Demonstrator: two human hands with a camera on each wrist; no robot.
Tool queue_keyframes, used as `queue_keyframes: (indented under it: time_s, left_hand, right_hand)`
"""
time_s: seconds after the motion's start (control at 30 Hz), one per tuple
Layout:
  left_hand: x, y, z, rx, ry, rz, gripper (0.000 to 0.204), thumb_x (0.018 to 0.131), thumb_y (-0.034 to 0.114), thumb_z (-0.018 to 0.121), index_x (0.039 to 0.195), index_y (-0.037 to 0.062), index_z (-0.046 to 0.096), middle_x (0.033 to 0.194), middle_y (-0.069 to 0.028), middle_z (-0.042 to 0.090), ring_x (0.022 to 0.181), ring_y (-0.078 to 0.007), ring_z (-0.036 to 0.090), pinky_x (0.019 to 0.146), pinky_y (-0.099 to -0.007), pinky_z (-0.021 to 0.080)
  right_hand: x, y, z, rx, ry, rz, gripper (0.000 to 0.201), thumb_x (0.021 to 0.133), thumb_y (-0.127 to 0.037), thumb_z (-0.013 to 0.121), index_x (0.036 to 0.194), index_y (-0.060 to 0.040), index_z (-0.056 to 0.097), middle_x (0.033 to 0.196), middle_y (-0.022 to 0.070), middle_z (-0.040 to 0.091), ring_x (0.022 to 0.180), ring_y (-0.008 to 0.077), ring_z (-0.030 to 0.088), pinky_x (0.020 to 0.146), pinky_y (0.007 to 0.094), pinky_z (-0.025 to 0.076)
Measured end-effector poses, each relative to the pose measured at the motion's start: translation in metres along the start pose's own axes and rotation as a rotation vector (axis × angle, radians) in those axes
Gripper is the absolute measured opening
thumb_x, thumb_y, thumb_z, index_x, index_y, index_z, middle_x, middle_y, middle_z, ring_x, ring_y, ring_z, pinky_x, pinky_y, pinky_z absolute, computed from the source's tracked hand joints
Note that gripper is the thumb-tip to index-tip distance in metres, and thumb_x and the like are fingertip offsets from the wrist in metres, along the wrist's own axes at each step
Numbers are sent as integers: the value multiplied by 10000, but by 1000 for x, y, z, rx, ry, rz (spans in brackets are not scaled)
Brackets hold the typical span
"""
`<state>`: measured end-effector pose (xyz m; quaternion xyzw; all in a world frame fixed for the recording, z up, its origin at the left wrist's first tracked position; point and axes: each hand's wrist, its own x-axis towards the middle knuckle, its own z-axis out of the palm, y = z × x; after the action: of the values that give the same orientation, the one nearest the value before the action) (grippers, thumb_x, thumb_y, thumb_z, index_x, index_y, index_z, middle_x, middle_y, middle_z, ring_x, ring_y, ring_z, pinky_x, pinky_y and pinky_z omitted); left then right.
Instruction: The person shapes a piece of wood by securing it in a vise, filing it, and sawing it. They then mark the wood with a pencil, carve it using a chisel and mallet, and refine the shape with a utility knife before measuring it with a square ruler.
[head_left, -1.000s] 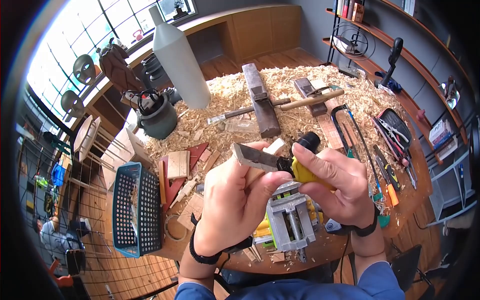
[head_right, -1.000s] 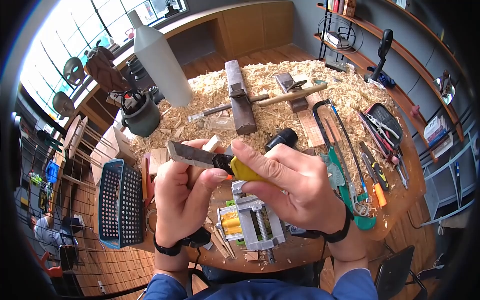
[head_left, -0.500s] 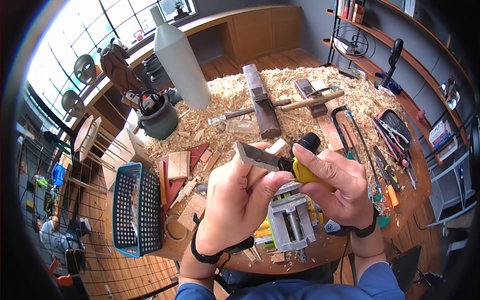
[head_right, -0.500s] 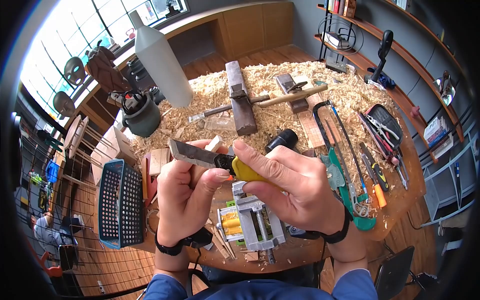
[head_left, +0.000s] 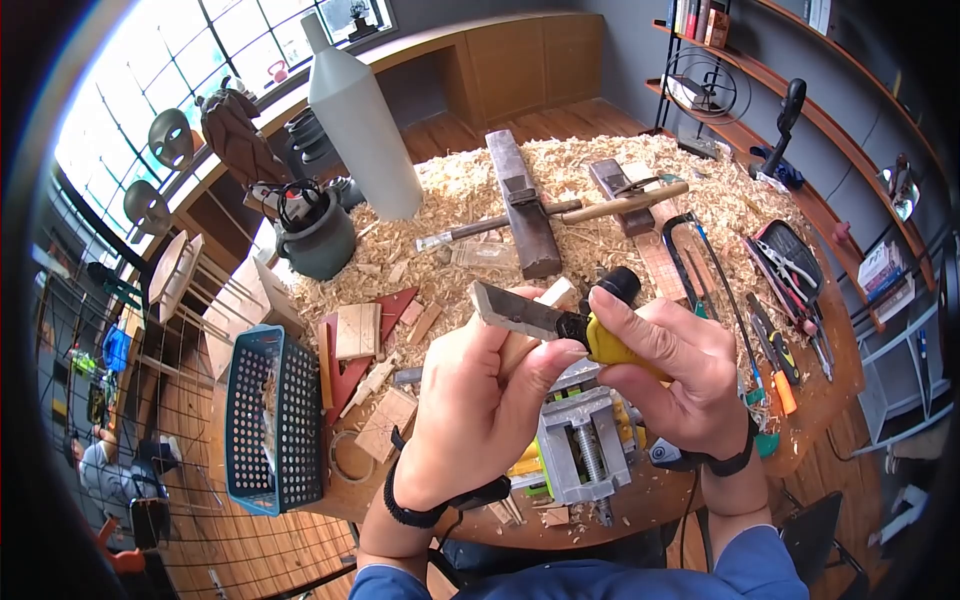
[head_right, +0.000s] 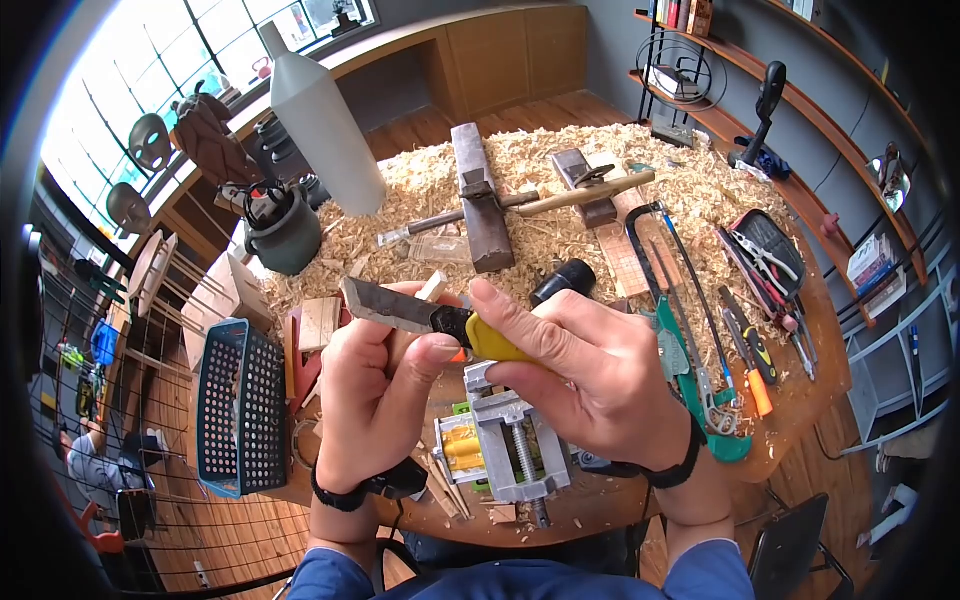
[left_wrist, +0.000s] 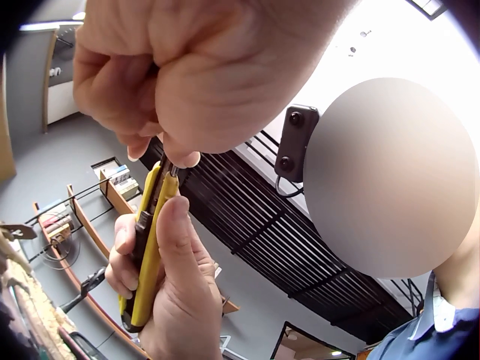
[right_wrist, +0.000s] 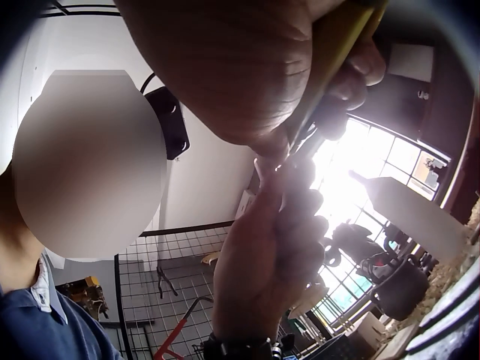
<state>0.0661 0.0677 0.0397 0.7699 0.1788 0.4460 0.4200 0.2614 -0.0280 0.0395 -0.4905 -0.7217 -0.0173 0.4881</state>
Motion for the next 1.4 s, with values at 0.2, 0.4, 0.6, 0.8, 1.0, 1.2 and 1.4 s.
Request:
queue_keyframes:
  time_s: [0.2,0.4,0.6,0.8,1.0,1.2,1.4]
  left_hand:
    - [1,6,-3,197,-5,-79,146,987,80,768,954,-9,657,648,-86,607,539,-247,564,529,-356,431]
    - [-1,1,-6,58,-92,17,344,1055,99,690,1323,-97,601,927,-36,752,856,-45,675,759,-212,540]
    - [-4,8,-9,163,-108,-217,324,1049,110,706,1290,-89,620,916,-35,757,867,-43,660,741,-202,525]
    - [4,7,-4,110,-22,-75,194,997,102,761,1136,-8,682,765,-105,672,653,-206,637,621,-316,495]
    - [7,3,-13,-51,-41,-102,319,1118,207,595,1318,-34,659,767,104,548,674,3,423,613,-180,329]
    - [5,15,-15,-158,-90,-269,398,1142,287,565,1354,-36,662,682,135,431,589,31,354,544,-182,226]
    - [5,16,-13,-159,-72,-250,417,1139,310,573,1347,-39,671,702,127,460,598,26,370,551,-177,244]
  right_hand:
    - [0,-2,0,-258,35,-100,615,871,-159,852,1458,-89,682,825,62,643,663,229,624,603,363,524]
    - [1,-3,-2,21,-15,10,625,861,-159,855,1458,-97,684,817,57,621,657,225,611,587,365,513]
    - [0,1,1,-161,24,-84,619,863,-165,855,1456,-103,688,817,56,615,656,225,609,579,364,510]
    - [-2,-1,5,-279,118,-112,596,912,-205,829,1477,-99,670,853,41,623,667,196,598,581,339,507]
    - [-16,2,1,276,374,341,527,1098,-277,650,1557,-37,558,926,-40,599,764,35,529,667,194,429]
    - [-14,1,2,414,338,338,513,1101,-273,646,1551,-40,566,925,-49,591,775,21,517,664,185,416]
    - [-14,-9,1,392,262,367,514,1090,-232,663,1551,-29,558,918,-45,595,735,6,495,627,177,388]
